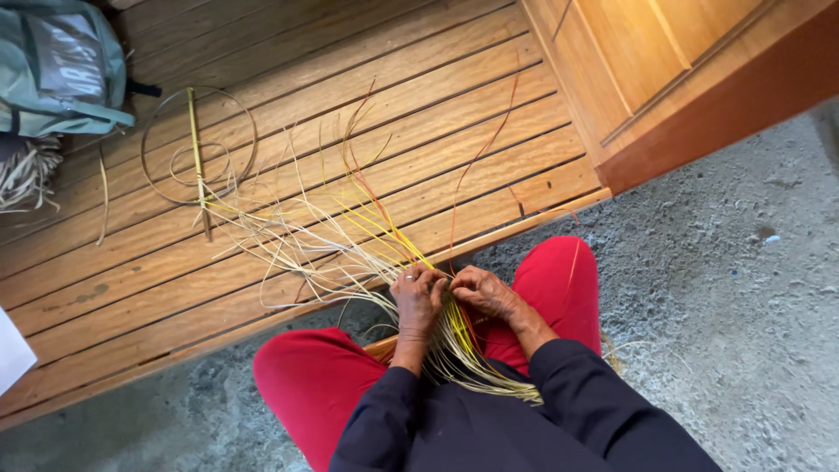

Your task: Weaving thin flexible strips together to form a patterned structure

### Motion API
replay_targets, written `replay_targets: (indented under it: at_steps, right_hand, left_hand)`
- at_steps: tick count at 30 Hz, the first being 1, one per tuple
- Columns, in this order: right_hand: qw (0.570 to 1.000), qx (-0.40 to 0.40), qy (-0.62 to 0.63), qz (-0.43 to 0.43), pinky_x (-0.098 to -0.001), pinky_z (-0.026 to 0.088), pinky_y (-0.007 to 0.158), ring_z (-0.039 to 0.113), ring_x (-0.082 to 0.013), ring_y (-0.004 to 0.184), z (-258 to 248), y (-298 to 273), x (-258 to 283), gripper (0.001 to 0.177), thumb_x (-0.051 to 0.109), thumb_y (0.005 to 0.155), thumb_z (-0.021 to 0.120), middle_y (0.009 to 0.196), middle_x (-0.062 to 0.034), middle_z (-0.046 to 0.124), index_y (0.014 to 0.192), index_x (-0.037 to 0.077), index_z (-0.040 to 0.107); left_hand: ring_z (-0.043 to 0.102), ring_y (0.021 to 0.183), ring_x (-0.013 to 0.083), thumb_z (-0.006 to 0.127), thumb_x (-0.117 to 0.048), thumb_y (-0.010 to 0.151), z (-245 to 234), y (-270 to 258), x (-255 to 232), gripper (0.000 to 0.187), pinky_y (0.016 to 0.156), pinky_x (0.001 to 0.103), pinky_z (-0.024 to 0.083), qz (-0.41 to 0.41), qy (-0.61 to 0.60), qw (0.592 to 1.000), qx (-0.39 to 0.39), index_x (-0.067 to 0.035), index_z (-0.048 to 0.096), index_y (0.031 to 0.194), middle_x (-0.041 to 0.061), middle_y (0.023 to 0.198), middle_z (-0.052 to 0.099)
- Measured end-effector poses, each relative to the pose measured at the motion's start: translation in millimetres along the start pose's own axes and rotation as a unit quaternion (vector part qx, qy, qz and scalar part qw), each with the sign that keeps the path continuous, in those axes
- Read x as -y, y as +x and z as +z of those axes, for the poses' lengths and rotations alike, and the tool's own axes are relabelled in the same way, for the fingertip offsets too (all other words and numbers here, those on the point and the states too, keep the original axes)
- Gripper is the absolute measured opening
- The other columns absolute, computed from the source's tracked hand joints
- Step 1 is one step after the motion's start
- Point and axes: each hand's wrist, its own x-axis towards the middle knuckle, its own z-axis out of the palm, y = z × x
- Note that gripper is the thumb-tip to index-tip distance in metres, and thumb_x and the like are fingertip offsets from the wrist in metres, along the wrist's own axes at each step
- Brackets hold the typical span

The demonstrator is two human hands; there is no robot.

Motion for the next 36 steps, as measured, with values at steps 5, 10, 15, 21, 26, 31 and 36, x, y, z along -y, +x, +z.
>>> replay_targets:
  at_steps: [5,10,15,21,26,31,36]
  right_hand:
    - [1.000,-0.005,-0.006,0.006,-0.0356,0.056,0.092,0.068,-0.0218,0.105,2.9,4.3,-13.1,0.016,0.033,0.089,0.075,0.112,-0.0005,0.071,0.102,0.025,0.079]
    - [1.000,-0.017,-0.006,-0.010,-0.0395,0.056,0.096,0.067,-0.0278,0.108,1.7,3.4,0.5,0.019,0.031,0.088,0.077,0.115,-0.0045,0.069,0.105,0.023,0.080]
    - [0.998,-0.024,-0.013,-0.055,-0.0456,0.054,0.097,0.066,-0.0357,0.109,1.8,3.0,-2.9,0.014,0.027,0.089,0.075,0.113,-0.0089,0.069,0.100,0.019,0.079]
    - [0.991,-0.048,-0.094,-0.078,-0.0380,0.053,0.099,0.063,-0.0266,0.114,6.3,6.2,-4.4,0.008,0.034,0.093,0.070,0.118,0.0050,0.061,0.094,0.028,0.075]
    - [0.989,-0.051,-0.125,-0.068,-0.0440,0.053,0.097,0.060,-0.0303,0.113,6.7,-4.4,14.7,0.011,0.031,0.091,0.068,0.112,-0.0001,0.057,0.090,0.021,0.073]
    - [0.975,-0.063,-0.196,-0.079,-0.0435,0.053,0.095,0.057,-0.0293,0.114,13.0,-1.1,15.8,0.011,0.030,0.091,0.068,0.110,-0.0006,0.053,0.091,0.019,0.072]
    - [0.965,-0.067,-0.243,-0.076,-0.0452,0.050,0.099,0.053,-0.0306,0.117,12.3,-3.9,25.7,0.008,0.023,0.090,0.065,0.109,-0.0028,0.050,0.091,0.016,0.068]
  left_hand:
    - [0.062,0.105,0.0167,0.075,-0.047,0.088,-5.7,-3.8,-3.6,0.011,0.102,0.036,0.035,0.016,-0.019,1.000,-0.005,-0.039,0.070,0.093,-0.010,0.104,0.062]
    - [0.064,0.102,0.0159,0.074,-0.049,0.089,-15.5,-7.7,-10.3,0.013,0.101,0.036,0.035,0.020,-0.019,0.999,-0.024,-0.038,0.070,0.093,-0.010,0.100,0.065]
    - [0.066,0.096,0.0112,0.073,-0.048,0.091,-20.0,-8.0,-11.3,0.009,0.097,0.033,0.035,0.020,-0.031,0.999,-0.025,-0.040,0.069,0.093,-0.015,0.087,0.068]
    - [0.071,0.092,0.0094,0.075,-0.041,0.091,-13.0,-17.9,-20.5,0.009,0.091,0.032,0.038,0.049,-0.088,0.995,-0.001,-0.033,0.071,0.091,-0.014,0.090,0.075]
    - [0.073,0.088,0.0116,0.073,-0.041,0.094,-7.8,-32.7,-8.7,0.011,0.088,0.031,0.041,0.022,-0.122,0.992,0.010,-0.031,0.071,0.092,-0.012,0.086,0.077]
    - [0.076,0.084,0.0180,0.072,-0.032,0.094,-17.7,-20.7,-17.5,0.008,0.082,0.029,0.045,-0.033,-0.176,0.984,0.016,-0.026,0.072,0.089,-0.008,0.081,0.078]
    - [0.077,0.078,0.0237,0.075,-0.027,0.091,-9.5,-16.3,-23.2,0.006,0.077,0.031,0.052,-0.063,-0.159,0.985,0.009,-0.026,0.075,0.085,-0.005,0.071,0.077]
